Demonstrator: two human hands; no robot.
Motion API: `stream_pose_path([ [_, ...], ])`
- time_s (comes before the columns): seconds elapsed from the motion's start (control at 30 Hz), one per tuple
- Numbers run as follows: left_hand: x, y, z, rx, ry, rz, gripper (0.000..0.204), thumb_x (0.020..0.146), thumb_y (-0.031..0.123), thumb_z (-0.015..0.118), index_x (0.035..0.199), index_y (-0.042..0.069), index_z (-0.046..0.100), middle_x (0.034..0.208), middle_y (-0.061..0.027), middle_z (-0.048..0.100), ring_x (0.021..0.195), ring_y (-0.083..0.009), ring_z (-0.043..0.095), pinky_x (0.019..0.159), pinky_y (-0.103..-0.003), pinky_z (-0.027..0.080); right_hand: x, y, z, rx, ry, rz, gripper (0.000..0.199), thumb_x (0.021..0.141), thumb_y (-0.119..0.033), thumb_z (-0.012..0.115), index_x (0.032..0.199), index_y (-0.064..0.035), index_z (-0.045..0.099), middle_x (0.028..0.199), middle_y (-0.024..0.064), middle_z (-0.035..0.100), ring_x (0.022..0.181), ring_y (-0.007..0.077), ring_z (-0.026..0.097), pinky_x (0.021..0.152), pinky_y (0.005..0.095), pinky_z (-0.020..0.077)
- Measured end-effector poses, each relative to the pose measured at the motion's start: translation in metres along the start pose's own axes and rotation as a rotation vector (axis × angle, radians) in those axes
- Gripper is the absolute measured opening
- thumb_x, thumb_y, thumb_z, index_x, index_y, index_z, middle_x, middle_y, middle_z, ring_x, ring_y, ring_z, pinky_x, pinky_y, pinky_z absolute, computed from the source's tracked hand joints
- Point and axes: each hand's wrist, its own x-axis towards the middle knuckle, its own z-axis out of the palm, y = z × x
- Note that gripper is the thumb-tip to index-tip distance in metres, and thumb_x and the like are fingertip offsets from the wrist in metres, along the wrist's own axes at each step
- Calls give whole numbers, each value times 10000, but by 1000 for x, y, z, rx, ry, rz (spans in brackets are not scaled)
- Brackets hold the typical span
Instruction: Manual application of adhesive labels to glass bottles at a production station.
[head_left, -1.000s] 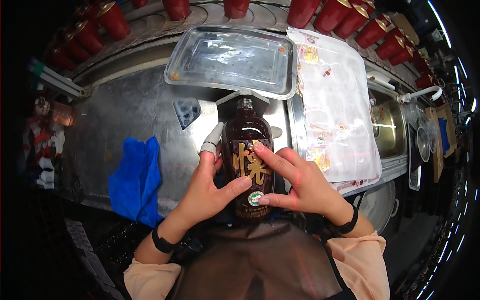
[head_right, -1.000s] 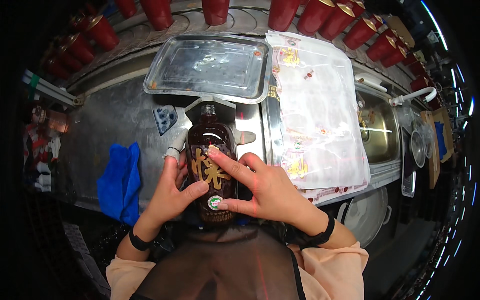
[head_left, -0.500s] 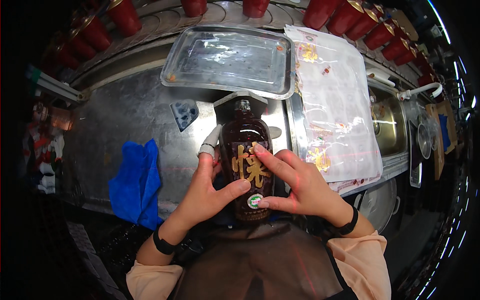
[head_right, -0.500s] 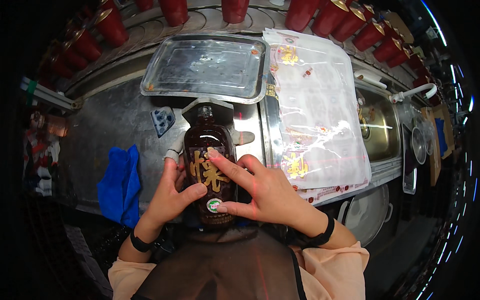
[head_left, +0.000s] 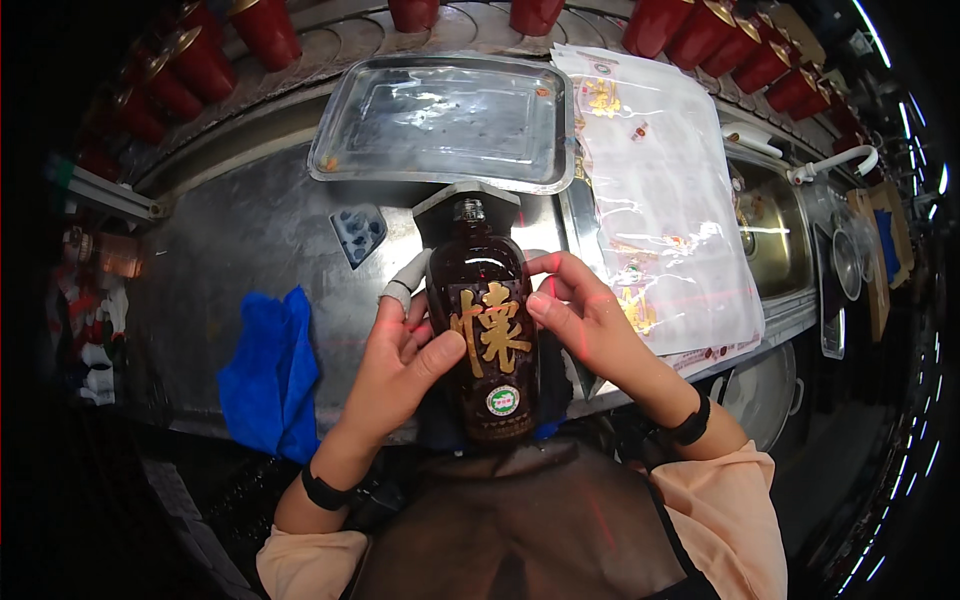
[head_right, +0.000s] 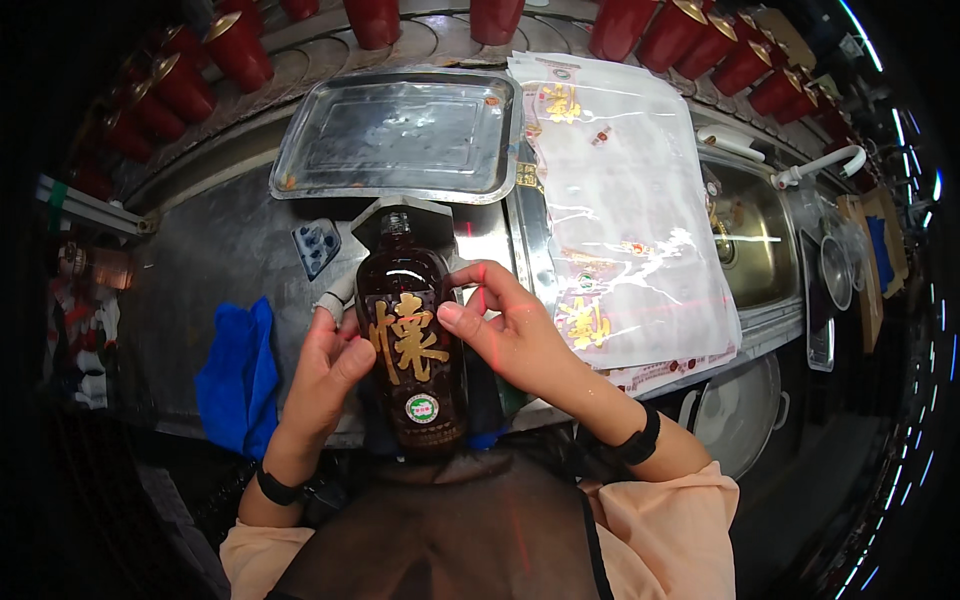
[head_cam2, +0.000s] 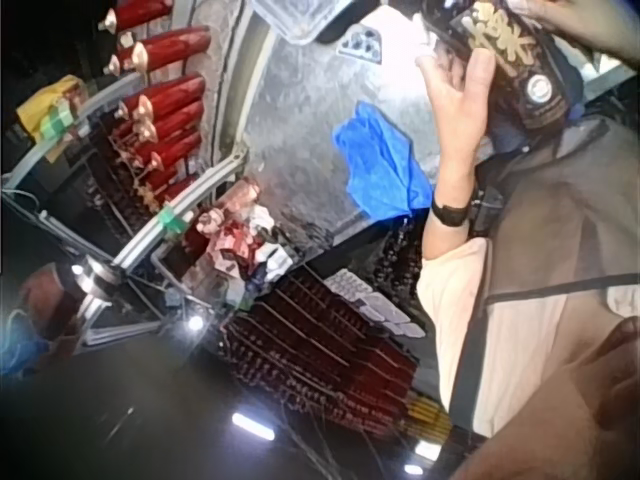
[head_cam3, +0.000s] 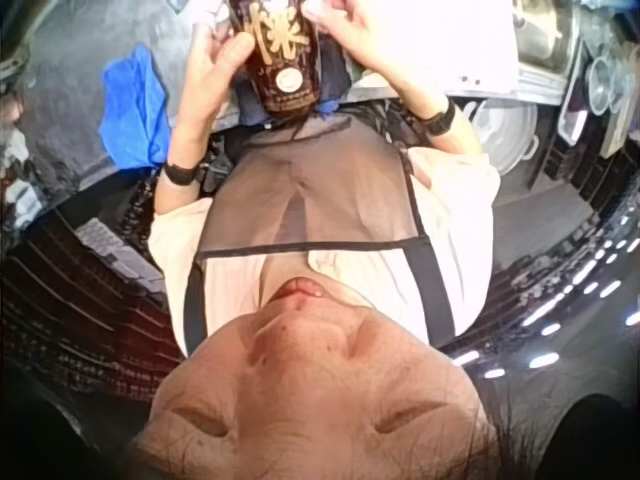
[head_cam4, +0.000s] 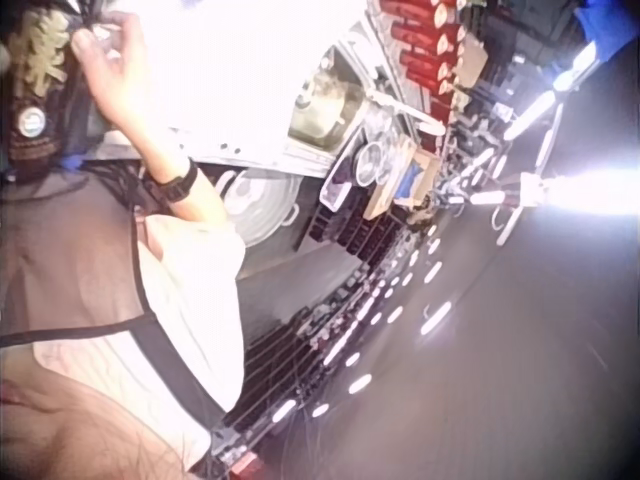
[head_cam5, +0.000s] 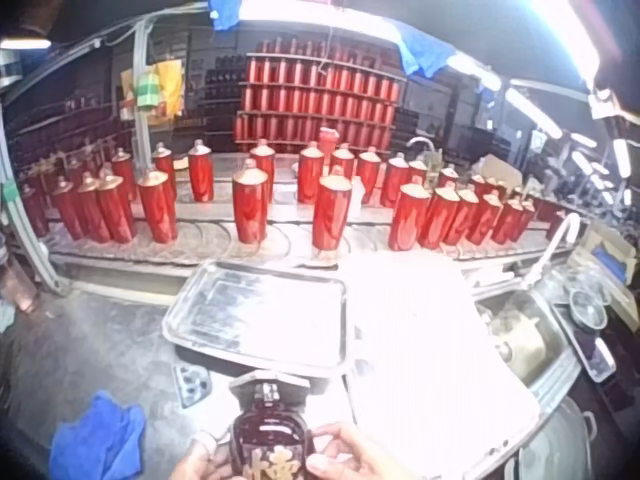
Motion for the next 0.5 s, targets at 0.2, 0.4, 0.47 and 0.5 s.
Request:
stream_pose_path([
  [0.2, 2, -1, 1, -79, 45, -28, 766, 928, 176, 662, 1517, 25, 195, 1424, -175, 442, 1266, -222, 497, 1054, -354, 410, 3, 3, 3, 54, 1, 29, 388, 939, -244, 682, 1202, -31, 493, 762, -25, 537, 765, 26, 543, 664, 183, 411],
  [0.4, 2, -1, -1, -85, 40, -39, 758, 933, 158, 656, 1516, 17, 192, 1422, -174, 445, 1267, -220, 496, 1049, -354, 416, 3, 3, 5, 77, 3, 24, 396, 930, -237, 695, 1198, -28, 492, 750, -26, 537, 732, 25, 511, 646, 188, 405],
  [0.47, 3, -1, -1, -84, 36, -34, 759, 932, 156, 657, 1515, 15, 192, 1422, -174, 444, 1266, -222, 497, 1049, -355, 416, 4, 3, 4, 60, 3, 17, 387, 928, -228, 696, 1189, -24, 497, 751, -23, 537, 735, 26, 516, 646, 188, 408],
  [0.5, 3, -2, -1, -85, 31, -29, 759, 931, 153, 657, 1514, 14, 192, 1422, -175, 444, 1265, -223, 498, 1049, -356, 417, 6, 3, 4, 77, 5, 10, 393, 920, -238, 702, 1180, -20, 503, 750, -19, 537, 729, 29, 513, 641, 190, 405],
])
